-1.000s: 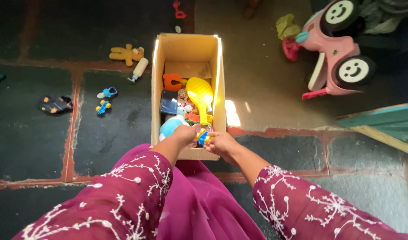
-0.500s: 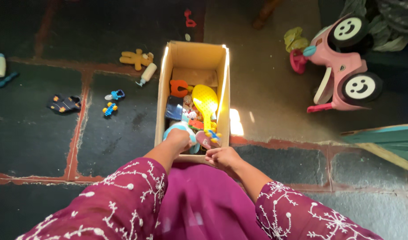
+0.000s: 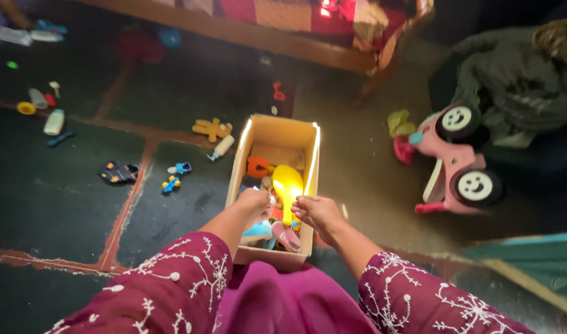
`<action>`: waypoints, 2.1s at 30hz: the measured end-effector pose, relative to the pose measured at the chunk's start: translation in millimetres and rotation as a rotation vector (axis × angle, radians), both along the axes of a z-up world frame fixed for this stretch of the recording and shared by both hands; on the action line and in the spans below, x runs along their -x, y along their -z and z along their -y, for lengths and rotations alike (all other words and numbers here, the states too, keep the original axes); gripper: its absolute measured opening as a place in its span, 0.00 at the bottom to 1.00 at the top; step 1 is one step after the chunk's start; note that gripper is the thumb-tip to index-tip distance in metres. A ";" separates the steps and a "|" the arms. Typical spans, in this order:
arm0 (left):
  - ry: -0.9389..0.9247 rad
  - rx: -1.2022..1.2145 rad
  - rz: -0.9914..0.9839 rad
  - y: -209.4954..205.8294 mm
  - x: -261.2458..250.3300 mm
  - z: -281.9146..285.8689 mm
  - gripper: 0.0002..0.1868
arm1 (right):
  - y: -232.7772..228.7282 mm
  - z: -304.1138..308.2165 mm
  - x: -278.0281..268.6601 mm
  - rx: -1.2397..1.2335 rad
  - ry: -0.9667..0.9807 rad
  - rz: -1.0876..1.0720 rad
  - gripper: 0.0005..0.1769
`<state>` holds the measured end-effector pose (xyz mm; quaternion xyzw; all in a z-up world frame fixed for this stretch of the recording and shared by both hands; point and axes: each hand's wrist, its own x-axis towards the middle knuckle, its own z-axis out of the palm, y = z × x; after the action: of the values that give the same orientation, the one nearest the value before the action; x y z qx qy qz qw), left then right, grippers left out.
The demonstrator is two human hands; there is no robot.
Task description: The person picks up various toys scattered on the floor, including a toy car, a rattle, and a plastic mask, and places them into a cardboard box. The person also picks up a cloth and a bottle and puts them in the box.
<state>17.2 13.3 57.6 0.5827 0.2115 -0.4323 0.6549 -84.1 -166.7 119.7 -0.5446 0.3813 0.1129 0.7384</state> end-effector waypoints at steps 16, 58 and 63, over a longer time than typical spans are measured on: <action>-0.140 0.042 0.176 -165.8 -3.9 -137.4 0.10 | -124.6 -100.9 -41.8 0.179 -0.497 0.076 0.20; -0.097 -0.088 0.170 -197.7 -58.1 -501.0 0.26 | -207.9 -462.9 -113.3 0.240 -0.519 0.113 0.22; -0.066 -0.099 0.172 -193.2 -109.9 -502.9 0.31 | -209.2 -457.8 -168.9 0.306 -0.542 0.097 0.25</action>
<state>127.1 516.3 250.9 0.6420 0.1946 -0.3479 0.6549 84.8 291.1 329.0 -0.7361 0.1992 0.2209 0.6080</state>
